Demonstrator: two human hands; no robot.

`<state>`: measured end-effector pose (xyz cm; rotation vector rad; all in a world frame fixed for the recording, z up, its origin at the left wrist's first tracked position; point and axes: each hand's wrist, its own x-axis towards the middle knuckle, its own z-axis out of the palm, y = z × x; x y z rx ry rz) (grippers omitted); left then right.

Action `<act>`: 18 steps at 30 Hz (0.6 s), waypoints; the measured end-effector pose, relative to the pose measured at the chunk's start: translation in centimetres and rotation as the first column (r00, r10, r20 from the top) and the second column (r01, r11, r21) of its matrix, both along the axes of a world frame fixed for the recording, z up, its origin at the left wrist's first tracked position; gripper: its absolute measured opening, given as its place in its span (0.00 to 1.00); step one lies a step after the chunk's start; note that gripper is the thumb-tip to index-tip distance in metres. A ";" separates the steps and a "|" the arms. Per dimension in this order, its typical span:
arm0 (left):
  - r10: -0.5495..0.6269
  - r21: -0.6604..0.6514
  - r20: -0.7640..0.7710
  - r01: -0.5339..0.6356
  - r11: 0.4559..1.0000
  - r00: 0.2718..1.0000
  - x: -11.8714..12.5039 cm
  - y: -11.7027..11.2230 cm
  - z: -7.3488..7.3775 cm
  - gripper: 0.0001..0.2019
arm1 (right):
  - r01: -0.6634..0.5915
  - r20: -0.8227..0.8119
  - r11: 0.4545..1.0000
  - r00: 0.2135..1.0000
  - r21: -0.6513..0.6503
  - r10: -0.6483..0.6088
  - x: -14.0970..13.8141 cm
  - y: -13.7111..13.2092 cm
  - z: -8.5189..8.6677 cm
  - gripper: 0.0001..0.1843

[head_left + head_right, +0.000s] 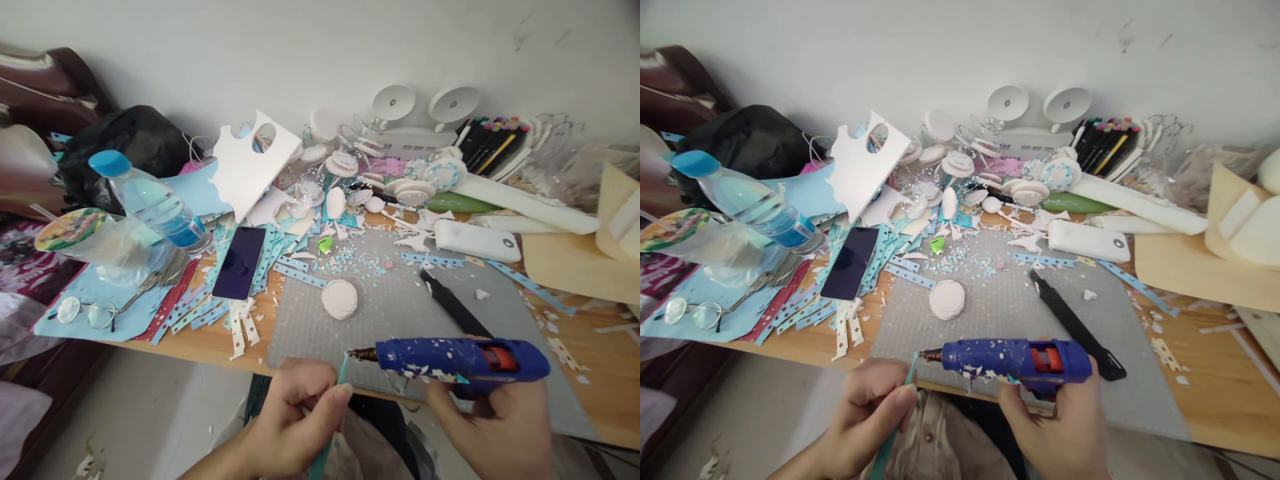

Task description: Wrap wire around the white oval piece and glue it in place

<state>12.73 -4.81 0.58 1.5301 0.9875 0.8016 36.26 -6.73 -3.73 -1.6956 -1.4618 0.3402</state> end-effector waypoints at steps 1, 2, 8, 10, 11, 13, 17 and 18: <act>0.003 -0.002 0.000 -0.003 1.000 1.000 0.0 0.0 0.0 0.28 | 0.038 0.032 0.999 0.999 -0.025 -0.037 -0.2 0.1 0.3 0.18; 0.006 -0.005 0.002 -0.006 1.000 1.000 0.0 0.0 -0.1 0.28 | 0.090 0.065 0.995 0.994 -0.042 -0.087 -0.2 0.1 0.7 0.18; 0.044 -0.053 0.029 -0.043 0.998 0.999 -0.2 0.2 -0.4 0.28 | 0.447 0.314 0.895 0.848 0.010 -0.427 3.8 1.2 2.0 0.16; 0.065 -0.084 0.042 -0.062 0.995 0.997 -0.3 0.2 -0.7 0.29 | 0.512 0.294 0.855 0.807 0.085 -0.513 6.4 1.5 1.2 0.12; 0.075 -0.102 0.050 -0.070 0.992 0.996 -0.3 0.2 -0.9 0.29 | 0.550 0.287 0.827 0.778 0.120 -0.559 7.6 1.6 0.6 0.14; 0.094 -0.142 0.076 -0.082 0.986 0.993 -0.3 0.2 -1.6 0.29 | 0.574 0.377 0.819 0.754 0.021 -0.538 9.6 1.6 -0.8 0.22; 0.141 -0.246 0.148 -0.101 0.964 0.979 -0.4 0.0 -3.1 0.28 | 0.611 0.460 0.774 0.742 -0.165 -0.488 11.7 1.4 -3.0 0.27; 0.157 -0.269 0.161 -0.110 0.957 0.974 -0.4 -0.1 -3.5 0.28 | 0.588 0.446 0.794 0.760 -0.158 -0.473 12.0 1.4 -3.3 0.26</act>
